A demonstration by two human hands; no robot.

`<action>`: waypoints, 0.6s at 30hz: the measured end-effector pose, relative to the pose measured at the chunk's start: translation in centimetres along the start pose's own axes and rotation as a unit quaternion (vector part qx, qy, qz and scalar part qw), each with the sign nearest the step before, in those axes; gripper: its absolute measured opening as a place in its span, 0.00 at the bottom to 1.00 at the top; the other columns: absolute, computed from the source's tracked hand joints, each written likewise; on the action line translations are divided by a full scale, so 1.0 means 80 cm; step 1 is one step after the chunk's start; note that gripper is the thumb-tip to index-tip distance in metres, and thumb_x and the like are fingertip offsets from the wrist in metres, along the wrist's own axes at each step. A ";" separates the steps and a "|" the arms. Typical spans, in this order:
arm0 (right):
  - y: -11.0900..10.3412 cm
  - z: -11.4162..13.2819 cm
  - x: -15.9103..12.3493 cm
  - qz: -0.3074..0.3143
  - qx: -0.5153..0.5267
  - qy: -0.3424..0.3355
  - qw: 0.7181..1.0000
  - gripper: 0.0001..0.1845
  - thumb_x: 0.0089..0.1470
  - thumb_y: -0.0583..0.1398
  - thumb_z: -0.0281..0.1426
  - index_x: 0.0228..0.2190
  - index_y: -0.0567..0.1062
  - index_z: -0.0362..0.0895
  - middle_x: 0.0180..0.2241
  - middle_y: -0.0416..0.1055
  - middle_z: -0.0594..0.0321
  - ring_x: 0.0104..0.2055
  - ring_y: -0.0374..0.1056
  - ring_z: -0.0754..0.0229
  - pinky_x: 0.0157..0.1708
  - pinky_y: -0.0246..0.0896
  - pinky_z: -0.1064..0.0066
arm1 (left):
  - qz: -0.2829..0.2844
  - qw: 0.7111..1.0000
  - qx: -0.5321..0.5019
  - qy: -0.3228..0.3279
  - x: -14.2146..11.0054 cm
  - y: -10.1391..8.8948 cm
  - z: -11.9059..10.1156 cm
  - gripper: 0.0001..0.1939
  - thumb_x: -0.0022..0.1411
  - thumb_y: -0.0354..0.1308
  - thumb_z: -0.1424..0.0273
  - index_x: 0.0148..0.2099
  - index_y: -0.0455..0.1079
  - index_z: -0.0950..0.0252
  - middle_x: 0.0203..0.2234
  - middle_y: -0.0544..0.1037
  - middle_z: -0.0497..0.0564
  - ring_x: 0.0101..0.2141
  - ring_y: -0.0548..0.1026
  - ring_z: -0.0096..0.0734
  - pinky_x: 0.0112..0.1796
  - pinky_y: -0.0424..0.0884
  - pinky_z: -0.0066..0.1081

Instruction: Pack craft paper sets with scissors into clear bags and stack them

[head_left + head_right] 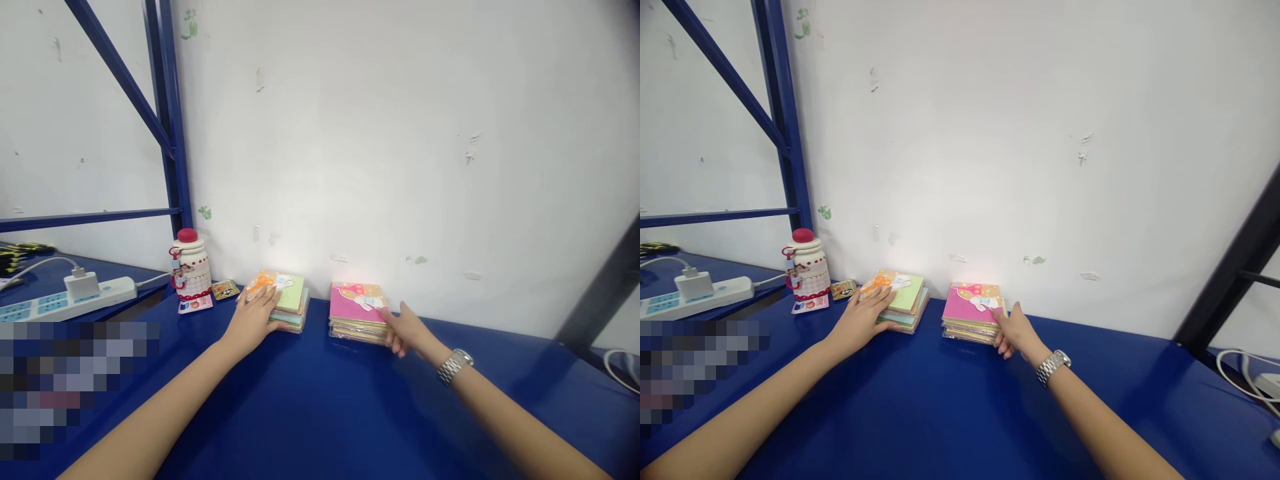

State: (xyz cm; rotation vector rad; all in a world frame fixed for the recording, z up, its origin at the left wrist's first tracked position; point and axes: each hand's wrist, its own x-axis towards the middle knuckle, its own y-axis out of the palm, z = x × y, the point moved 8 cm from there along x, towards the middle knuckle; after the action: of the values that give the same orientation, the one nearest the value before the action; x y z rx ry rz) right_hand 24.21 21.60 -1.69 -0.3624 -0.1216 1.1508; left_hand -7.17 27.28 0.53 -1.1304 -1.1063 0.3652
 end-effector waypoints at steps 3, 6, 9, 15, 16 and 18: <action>-0.016 -0.003 -0.004 0.011 -0.069 0.023 0.997 0.20 0.59 0.57 0.37 0.50 0.65 0.41 0.40 0.71 0.58 0.32 0.71 0.60 0.30 0.69 0.65 | 0.001 1.000 0.015 0.008 0.001 -0.001 -0.001 0.28 0.61 0.54 0.59 0.61 0.57 0.61 0.58 0.63 0.62 0.59 0.59 0.48 0.57 0.46 0.54; -0.041 -0.002 -0.013 -0.019 -0.100 -0.009 0.995 0.39 0.57 0.55 0.44 0.61 0.47 0.38 0.20 0.71 0.64 0.13 0.64 0.61 0.11 0.60 0.71 | 0.003 1.000 0.027 0.016 0.003 0.001 0.000 0.31 0.60 0.55 0.59 0.62 0.56 0.64 0.59 0.61 0.63 0.60 0.58 0.47 0.58 0.45 0.51; -0.067 -0.007 -0.027 -0.069 -0.093 -0.071 0.991 0.44 0.55 0.54 0.48 0.63 0.40 0.41 0.10 0.65 0.72 0.07 0.58 0.60 0.07 0.53 0.73 | 0.014 0.999 0.035 0.017 0.008 0.005 0.002 0.32 0.59 0.56 0.58 0.61 0.57 0.67 0.59 0.60 0.62 0.59 0.58 0.47 0.59 0.45 0.49; -0.093 -0.047 -0.029 -0.128 -0.016 -0.126 0.984 0.39 0.53 0.53 0.49 0.57 0.54 0.35 0.10 0.63 0.72 0.07 0.53 0.63 0.07 0.49 0.74 | 0.050 0.998 0.048 -0.006 0.010 0.002 -0.006 0.27 0.58 0.58 0.61 0.58 0.64 0.64 0.55 0.67 0.59 0.56 0.64 0.49 0.56 0.57 0.45; -0.095 -0.049 -0.030 -0.136 -0.003 -0.134 0.982 0.39 0.53 0.53 0.49 0.56 0.55 0.33 0.11 0.63 0.71 0.07 0.53 0.63 0.07 0.49 0.73 | 0.055 0.997 0.051 -0.010 0.008 -0.001 -0.010 0.26 0.58 0.57 0.62 0.58 0.64 0.63 0.55 0.68 0.59 0.55 0.65 0.50 0.54 0.59 0.45; -0.098 -0.037 -0.043 -0.155 0.019 -0.160 0.975 0.37 0.52 0.55 0.47 0.55 0.57 0.35 0.14 0.65 0.71 0.10 0.56 0.63 0.10 0.55 0.72 | 0.067 0.996 0.054 -0.014 0.003 -0.005 -0.019 0.26 0.59 0.57 0.62 0.58 0.64 0.63 0.55 0.68 0.59 0.54 0.67 0.52 0.52 0.63 0.45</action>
State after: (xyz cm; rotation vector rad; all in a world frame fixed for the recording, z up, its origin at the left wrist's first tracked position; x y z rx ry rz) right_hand 30.43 15.03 -1.46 -0.1134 -0.4243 0.8920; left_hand -5.89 26.47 1.02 -1.1092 -1.0268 0.5410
